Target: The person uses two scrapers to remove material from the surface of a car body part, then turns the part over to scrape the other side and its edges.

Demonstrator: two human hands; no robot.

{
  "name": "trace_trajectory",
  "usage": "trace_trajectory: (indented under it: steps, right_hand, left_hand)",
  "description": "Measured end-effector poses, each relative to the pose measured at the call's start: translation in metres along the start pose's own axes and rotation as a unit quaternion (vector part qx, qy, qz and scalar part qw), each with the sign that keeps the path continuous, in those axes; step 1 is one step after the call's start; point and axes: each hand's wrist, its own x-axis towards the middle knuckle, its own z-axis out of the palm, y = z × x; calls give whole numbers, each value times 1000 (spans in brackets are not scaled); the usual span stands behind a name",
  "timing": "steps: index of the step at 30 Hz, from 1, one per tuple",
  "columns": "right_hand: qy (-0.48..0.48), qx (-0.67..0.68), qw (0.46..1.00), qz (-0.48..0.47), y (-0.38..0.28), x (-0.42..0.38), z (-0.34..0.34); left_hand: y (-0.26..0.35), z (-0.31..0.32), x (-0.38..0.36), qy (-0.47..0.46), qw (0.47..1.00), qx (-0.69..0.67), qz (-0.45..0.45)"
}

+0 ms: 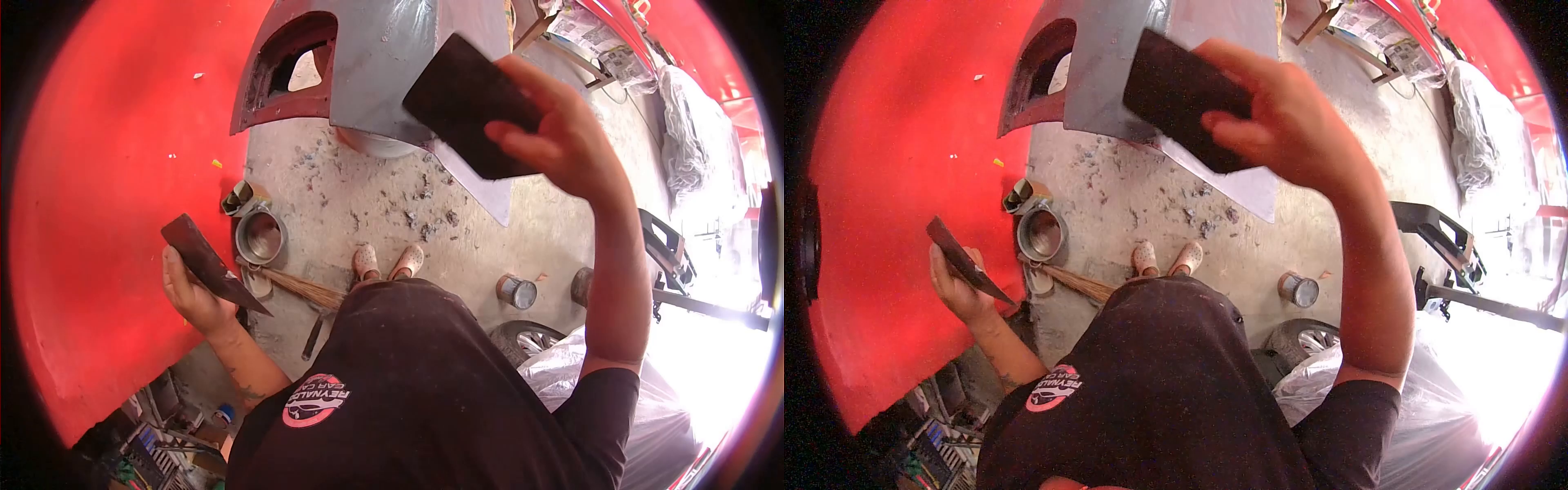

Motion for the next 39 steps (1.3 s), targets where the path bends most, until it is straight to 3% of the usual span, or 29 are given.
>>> trace_trajectory:
  steps: [1, 3, 5, 6, 8, 9, 11, 13, 18, 19, 21, 23, 24, 26, 28, 29, 31, 32, 37, 39]
  right_hand:
    - [28, 88, 996, 12, 1, 0, -2]
    - [44, 80, 995, 37, -1, 0, -4]
    - [-50, -38, 998, 7, 2, -4, 1]
    - [-47, -38, 998, 14, 0, -8, -2]
    - [-19, 23, 999, 29, 1, -10, -7]
    - [9, 83, 996, 42, 2, -10, -9]
    - [-11, 98, 994, 46, 4, -15, -3]
    - [-47, 7, 998, 35, 4, -16, -1]
    - [72, 151, 986, 23, 13, -19, 2]
    - [-47, 31, 996, 70, 9, -18, -3]
    - [-64, -48, 997, -23, 14, -18, 3]
    - [19, 107, 993, 40, 11, -22, 1]
    - [51, 131, 990, -27, 19, -17, 1]
    - [20, 83, 996, -13, 18, -18, 4]
    - [-53, -47, 997, 12, 6, -19, 3]
    - [-51, -47, 997, 13, 8, -20, 3]
    - [40, 84, 996, -3, 17, -20, 4]
    - [38, 60, 997, -28, 17, -16, -1]
    - [-39, -90, 994, -39, 5, -16, 5]
    - [71, -7, 995, -71, 13, -12, 4]
  left_hand:
    - [-3, -5, 1, -11, 1000, 11, 19]
    - [-5, -9, 2, -23, 999, 22, 39]
    - [-6, -9, 1, -45, 998, 23, 40]
    - [-3, 0, -1, -46, 998, 23, 40]
    - [5, 22, -9, 74, 996, 46, 22]
    - [2, 13, -6, 73, 996, 47, 21]
    - [-6, -10, 0, -60, 997, 30, 38]
    - [-1, 2, -4, -51, 998, 23, 23]
    - [4, 19, -13, -42, 999, 33, 11]
    - [4, 28, -16, -22, 995, 88, 47]
    - [2, 28, -15, -7, 986, 144, 84]
    - [-4, 6, -8, -2, 989, 118, 84]
    - [-1, 3, -9, -1, 989, 119, 85]
    - [7, -1, -10, -104, 994, 27, 1]
    - [-1, -5, -8, -55, 994, 88, 38]
    - [-5, -7, -8, -3, 986, 147, 74]
    - [8, 20, -15, -19, 995, 96, 38]
    - [12, 29, -19, -34, 998, 43, 3]
    - [10, 29, -15, -13, 999, 41, 10]
    - [9, 27, -15, -16, 999, 30, 3]
